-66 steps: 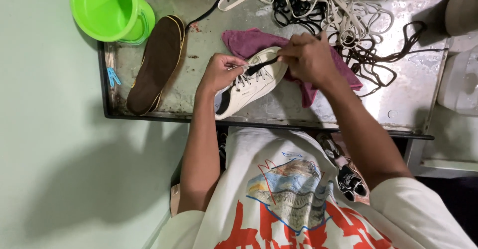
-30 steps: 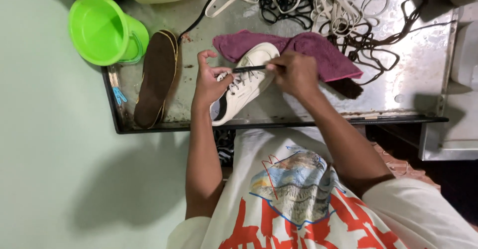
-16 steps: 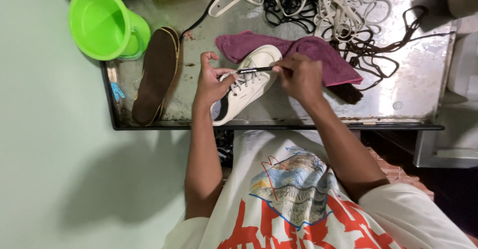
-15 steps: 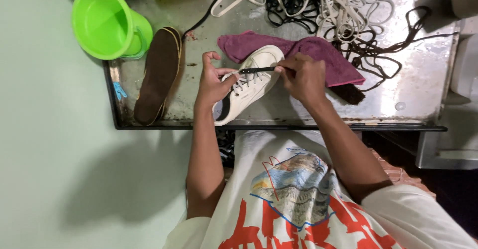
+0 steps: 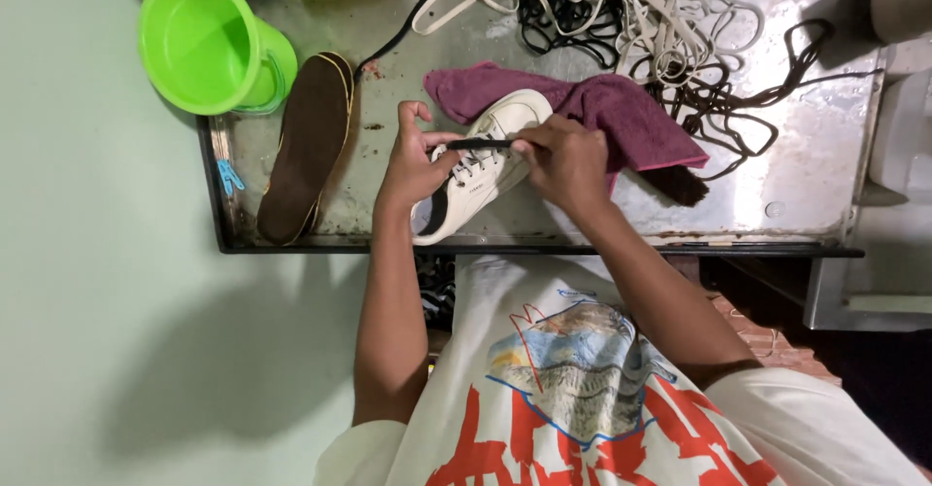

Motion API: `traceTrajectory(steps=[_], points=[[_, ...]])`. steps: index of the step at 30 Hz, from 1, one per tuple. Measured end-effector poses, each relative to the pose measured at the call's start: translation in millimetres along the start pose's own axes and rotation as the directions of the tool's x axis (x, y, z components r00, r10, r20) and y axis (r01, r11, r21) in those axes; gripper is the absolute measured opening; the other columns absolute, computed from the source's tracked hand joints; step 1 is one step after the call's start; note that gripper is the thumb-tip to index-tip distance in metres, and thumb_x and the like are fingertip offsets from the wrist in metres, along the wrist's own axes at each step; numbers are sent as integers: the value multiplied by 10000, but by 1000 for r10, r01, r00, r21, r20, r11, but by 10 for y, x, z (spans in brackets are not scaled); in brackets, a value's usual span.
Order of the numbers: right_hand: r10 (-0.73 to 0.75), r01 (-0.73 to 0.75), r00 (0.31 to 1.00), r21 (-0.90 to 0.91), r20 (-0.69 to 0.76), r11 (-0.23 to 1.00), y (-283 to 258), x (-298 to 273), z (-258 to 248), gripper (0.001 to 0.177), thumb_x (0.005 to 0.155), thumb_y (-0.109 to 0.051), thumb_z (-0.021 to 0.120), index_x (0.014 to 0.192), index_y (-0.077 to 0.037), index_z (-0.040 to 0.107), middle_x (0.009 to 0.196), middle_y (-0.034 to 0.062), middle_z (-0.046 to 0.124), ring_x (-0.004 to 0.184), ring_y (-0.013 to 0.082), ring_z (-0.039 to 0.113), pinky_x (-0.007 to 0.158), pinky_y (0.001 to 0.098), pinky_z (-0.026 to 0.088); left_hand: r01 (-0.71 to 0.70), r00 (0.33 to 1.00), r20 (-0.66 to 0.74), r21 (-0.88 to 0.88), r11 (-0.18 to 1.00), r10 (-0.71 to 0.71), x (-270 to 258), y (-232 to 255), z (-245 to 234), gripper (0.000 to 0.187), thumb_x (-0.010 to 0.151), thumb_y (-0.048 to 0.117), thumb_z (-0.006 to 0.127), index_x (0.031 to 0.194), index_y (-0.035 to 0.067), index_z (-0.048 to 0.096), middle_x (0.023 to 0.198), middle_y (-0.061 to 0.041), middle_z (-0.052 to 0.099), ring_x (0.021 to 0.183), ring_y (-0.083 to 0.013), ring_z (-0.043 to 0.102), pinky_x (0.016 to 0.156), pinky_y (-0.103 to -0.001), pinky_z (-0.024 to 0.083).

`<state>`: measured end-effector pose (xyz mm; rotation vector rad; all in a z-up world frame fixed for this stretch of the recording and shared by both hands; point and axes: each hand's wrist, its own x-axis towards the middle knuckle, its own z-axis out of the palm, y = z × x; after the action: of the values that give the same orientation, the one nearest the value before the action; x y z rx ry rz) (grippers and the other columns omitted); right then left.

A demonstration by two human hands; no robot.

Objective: The person cleans a white sneaker using a black brush, focusing on the laces and the upper surface. They hold the shoe with one hand while scrubbing with the other, occasionally adjusting the shoe's position on the metal tray.

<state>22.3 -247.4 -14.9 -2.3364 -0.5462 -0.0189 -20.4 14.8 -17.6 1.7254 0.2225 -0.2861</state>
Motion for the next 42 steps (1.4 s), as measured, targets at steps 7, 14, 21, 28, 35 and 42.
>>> traceTrajectory(steps=[7, 14, 21, 28, 35, 42], points=[[89, -92, 995, 100, 40, 991, 377, -134, 114, 56, 969, -280, 841, 1020, -286, 864, 828, 43, 722, 818, 351, 748, 707, 408, 562, 26, 999, -45, -20, 999, -27, -104, -71, -59, 612, 952, 66, 759, 1251, 177, 235, 1069, -190, 801, 764, -133, 661, 707, -199, 533], [-49, 50, 997, -35, 53, 998, -34, 84, -18, 64, 975, -299, 822, 1022, -317, 861, 817, -4, 708, 796, 277, 739, 697, 379, 507, -56, 998, -38, -227, 972, 49, -98, -309, -63, 670, 948, -52, 767, 1260, 172, 218, 1074, -219, 780, 837, -177, 710, 785, -206, 580], [-58, 60, 998, -65, 40, 996, 71, -4, 46, 64, 959, -303, 831, 1015, -290, 858, 834, 1, 731, 842, 293, 753, 694, 400, 521, -43, 999, -42, -233, 971, 34, -117, -278, -24, 654, 956, -38, 756, 1263, 162, 213, 1101, -247, 777, 848, -181, 706, 797, -228, 596], [-23, 26, 998, -59, 51, 998, 232, 17, -42, 89, 926, -200, 871, 994, -257, 869, 784, 44, 717, 791, 312, 736, 704, 414, 512, -40, 998, -66, -305, 952, 20, -113, -345, -34, 661, 961, -25, 775, 1265, 176, 223, 1097, -234, 778, 844, -189, 731, 773, -224, 620], [163, -153, 987, 343, -2, 927, 669, -247, -555, 99, 1035, -129, 841, 1132, -136, 862, 880, 135, 708, 830, 303, 690, 768, 374, 507, -70, 996, -64, -145, 987, 61, -276, -34, -86, 653, 971, 110, 839, 1287, 141, 269, 1155, -262, 782, 960, -251, 764, 858, -324, 623], [142, -121, 987, 225, -81, 967, 751, -525, -1514, 303, 1123, 171, 611, 1392, 65, 698, 1337, 256, 708, 1243, 369, 672, 1021, 434, 582, -113, 966, -218, 118, 987, 136, -729, 481, -153, 386, 1080, 453, 608, 1268, 134, 496, 1402, -176, 702, 1351, -320, 667, 1157, -455, 501]])
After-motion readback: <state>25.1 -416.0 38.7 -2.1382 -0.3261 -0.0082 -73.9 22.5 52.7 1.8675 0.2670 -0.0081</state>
